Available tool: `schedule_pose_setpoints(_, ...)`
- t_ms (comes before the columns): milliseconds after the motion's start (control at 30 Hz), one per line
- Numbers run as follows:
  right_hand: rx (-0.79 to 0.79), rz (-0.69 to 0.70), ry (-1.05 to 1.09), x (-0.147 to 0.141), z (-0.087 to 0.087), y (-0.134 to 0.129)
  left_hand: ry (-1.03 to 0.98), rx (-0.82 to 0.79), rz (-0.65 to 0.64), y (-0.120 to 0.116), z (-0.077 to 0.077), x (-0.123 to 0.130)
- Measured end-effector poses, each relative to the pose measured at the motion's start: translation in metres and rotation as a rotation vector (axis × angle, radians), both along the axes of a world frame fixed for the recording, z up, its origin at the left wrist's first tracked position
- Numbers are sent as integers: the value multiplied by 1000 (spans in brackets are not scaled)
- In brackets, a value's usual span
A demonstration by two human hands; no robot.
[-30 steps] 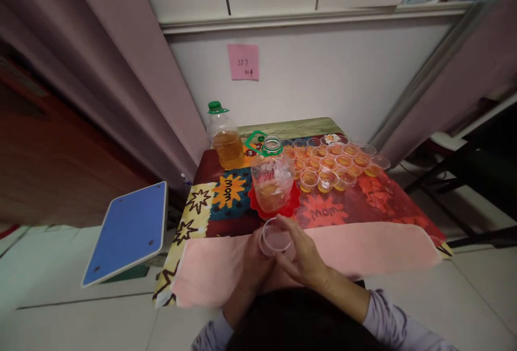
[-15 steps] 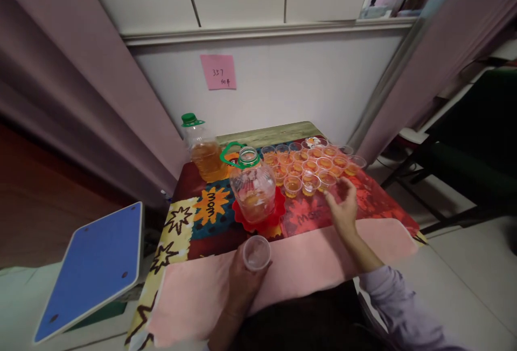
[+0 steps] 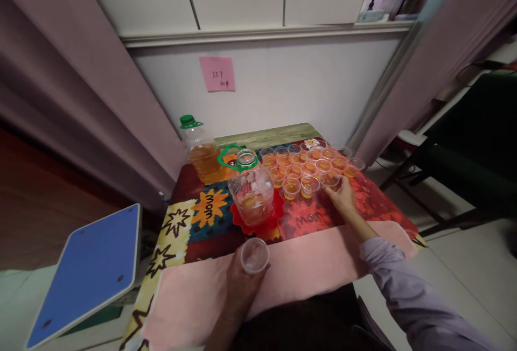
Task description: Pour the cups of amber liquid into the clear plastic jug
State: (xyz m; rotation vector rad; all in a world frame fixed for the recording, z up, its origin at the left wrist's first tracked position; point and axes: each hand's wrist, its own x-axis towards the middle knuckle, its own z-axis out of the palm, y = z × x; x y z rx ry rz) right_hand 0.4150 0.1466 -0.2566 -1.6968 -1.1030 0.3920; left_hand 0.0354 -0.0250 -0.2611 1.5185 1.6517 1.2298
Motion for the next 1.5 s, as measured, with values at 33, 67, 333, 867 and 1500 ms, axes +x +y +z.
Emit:
schedule_pose_setpoints(33,15,18,-67,1,4,-1,-1,1,-4,0,-1,0)
schedule_pose_setpoints(67,32,46,-145,2,8,-2,-1,1,-7,0,-2,0)
schedule_pose_setpoints(333,120,246,-643,5,32,1,-21,-8,-9,-1,-1,0)
schedule_pose_setpoints(867,201,345,-1128,7,40,7,5,15,-34,-2,1,-1)
schedule_pose_setpoints(1500,224,774,221,-172,76,-146,-99,-28,-53,-4,4,4)
